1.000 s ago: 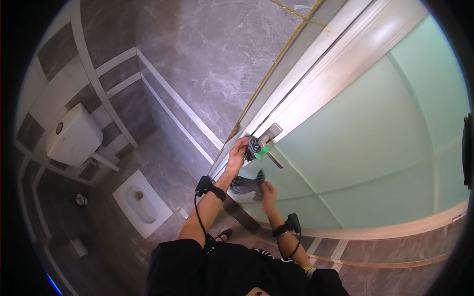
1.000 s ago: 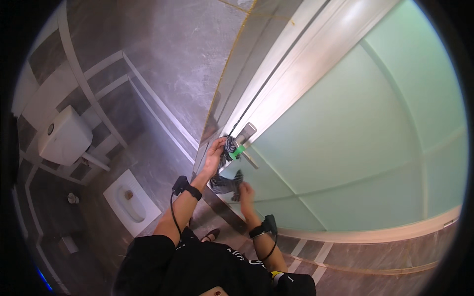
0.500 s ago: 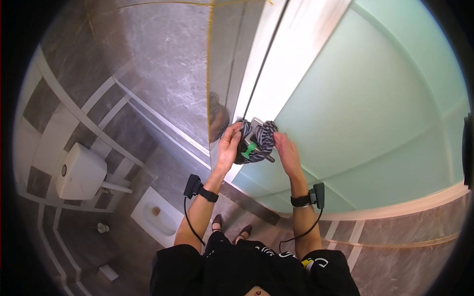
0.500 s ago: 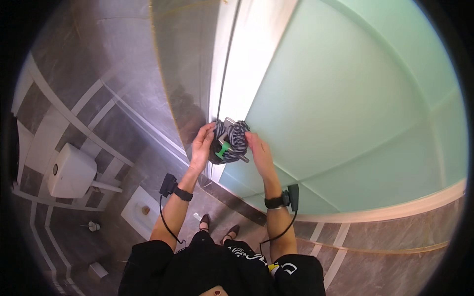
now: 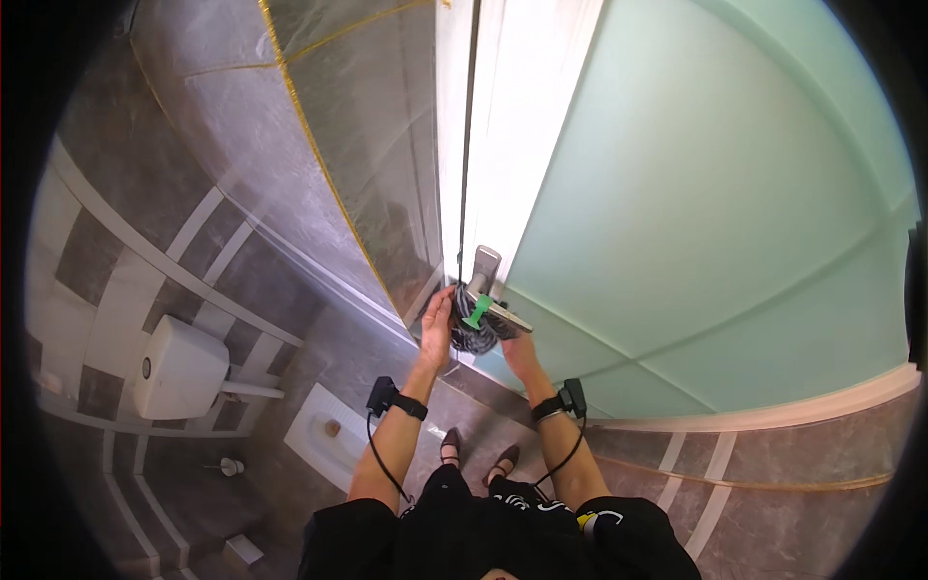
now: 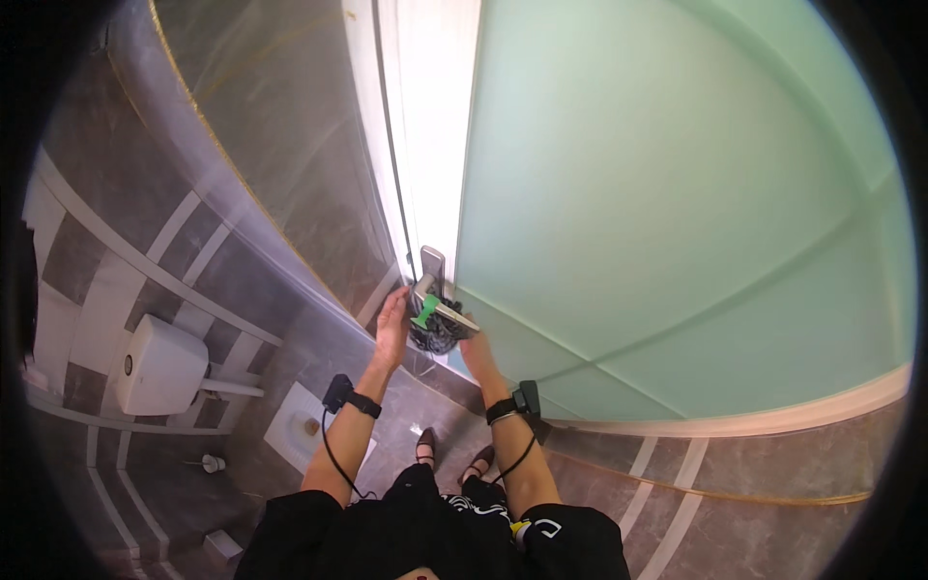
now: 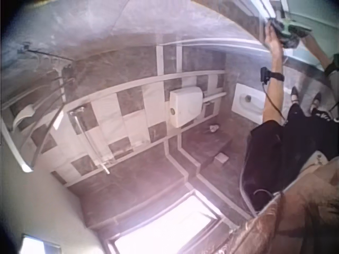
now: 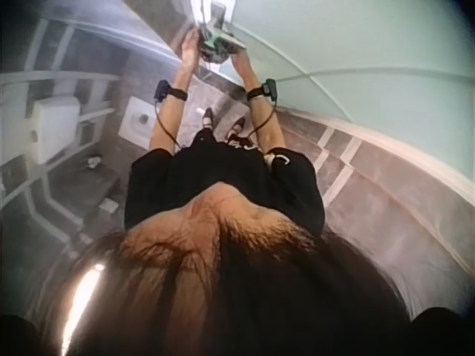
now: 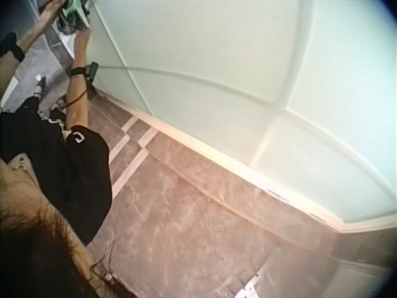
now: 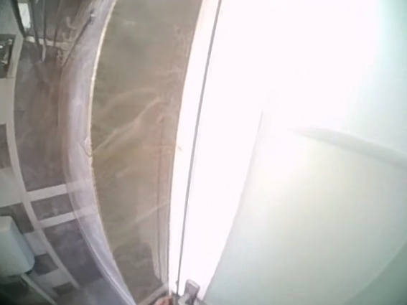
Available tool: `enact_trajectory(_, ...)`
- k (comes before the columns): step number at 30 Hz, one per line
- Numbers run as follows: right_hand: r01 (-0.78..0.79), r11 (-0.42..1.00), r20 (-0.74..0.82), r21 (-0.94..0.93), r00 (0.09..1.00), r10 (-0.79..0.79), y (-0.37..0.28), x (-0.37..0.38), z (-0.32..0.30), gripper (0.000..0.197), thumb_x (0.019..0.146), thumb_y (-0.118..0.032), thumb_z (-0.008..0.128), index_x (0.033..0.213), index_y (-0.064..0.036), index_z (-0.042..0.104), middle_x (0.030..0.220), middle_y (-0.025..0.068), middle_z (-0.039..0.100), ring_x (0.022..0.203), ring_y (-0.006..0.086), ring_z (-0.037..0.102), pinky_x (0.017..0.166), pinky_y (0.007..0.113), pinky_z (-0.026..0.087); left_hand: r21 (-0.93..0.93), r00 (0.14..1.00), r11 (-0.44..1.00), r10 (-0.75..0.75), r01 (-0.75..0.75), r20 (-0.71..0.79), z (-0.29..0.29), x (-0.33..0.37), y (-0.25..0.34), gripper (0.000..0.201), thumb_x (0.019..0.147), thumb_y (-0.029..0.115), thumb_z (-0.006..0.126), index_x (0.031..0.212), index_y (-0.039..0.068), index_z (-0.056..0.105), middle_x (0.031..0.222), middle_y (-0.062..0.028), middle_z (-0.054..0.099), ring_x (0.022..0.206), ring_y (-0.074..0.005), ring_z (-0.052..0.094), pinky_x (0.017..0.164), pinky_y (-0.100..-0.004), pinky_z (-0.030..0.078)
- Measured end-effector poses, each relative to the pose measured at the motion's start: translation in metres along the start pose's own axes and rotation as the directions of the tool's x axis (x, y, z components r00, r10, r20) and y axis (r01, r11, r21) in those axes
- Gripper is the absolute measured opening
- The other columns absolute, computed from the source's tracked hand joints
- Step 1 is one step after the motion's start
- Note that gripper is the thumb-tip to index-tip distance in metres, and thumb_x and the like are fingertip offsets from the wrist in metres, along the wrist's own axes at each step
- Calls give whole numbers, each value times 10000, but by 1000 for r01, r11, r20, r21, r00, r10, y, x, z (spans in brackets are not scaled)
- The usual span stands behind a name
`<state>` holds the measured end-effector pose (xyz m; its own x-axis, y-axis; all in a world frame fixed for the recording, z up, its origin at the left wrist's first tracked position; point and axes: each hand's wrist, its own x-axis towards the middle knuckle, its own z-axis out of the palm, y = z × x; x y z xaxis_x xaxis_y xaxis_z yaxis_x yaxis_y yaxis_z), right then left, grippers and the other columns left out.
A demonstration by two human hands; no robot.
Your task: Cleaning a bathroom door and nearby wall using a cloth.
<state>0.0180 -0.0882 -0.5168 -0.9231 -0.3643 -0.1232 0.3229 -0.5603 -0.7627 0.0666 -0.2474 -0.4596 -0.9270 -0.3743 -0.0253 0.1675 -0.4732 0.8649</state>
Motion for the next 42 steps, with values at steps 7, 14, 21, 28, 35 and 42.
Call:
enact_trajectory(7,-88,980,-154,-178,986,61,6,0,30,88,935,-151,578,955,-81,626,734,-65,501,660,28,432,574,199,325,0,986,987,-162,162,-48,2,-3,-15,404,1001,271,483,1308,9,488,1201,-79,587,1033,-143,560,865,-259,433)
enact_trajectory(14,-50,999,-189,20,981,53,-42,-19,61,95,922,-62,568,985,-35,633,844,-17,603,723,74,521,623,211,404,-54,982,981,-190,189,-10,12,-10,36,467,1008,307,440,1313,-46,440,1236,-151,567,1134,-191,537,926,-304,419)
enact_trajectory(21,-117,986,-65,115,990,125,-8,-3,28,166,957,-70,488,1032,-2,619,929,47,653,855,129,611,724,253,489,-176,983,969,-180,173,-26,20,13,14,364,1005,232,420,1235,-42,486,1196,-121,555,1110,-227,532,982,-367,402)
enact_trajectory(28,28,929,-184,-368,978,-103,-25,-30,69,169,929,-71,521,1041,8,619,887,4,599,812,71,499,708,245,424,-43,991,996,-79,75,-109,24,-11,17,368,966,84,416,1296,-75,450,1287,-149,520,1193,-223,499,1029,-345,373)
enact_trajectory(35,488,293,369,-822,849,-378,-69,-19,69,142,898,-152,562,1000,-61,598,888,195,597,837,405,582,698,440,476,-68,994,998,1,-8,-110,41,-25,34,437,936,33,431,1363,-54,395,1351,-154,480,1241,-221,469,1056,-338,344)
enact_trajectory(42,461,253,381,-851,872,-307,-83,-16,83,150,853,-181,600,973,-92,607,760,160,620,722,404,605,605,451,481,19,994,999,43,-41,-97,37,-14,41,418,931,28,410,1344,-30,417,1315,-131,510,1212,-203,479,1050,-330,349)
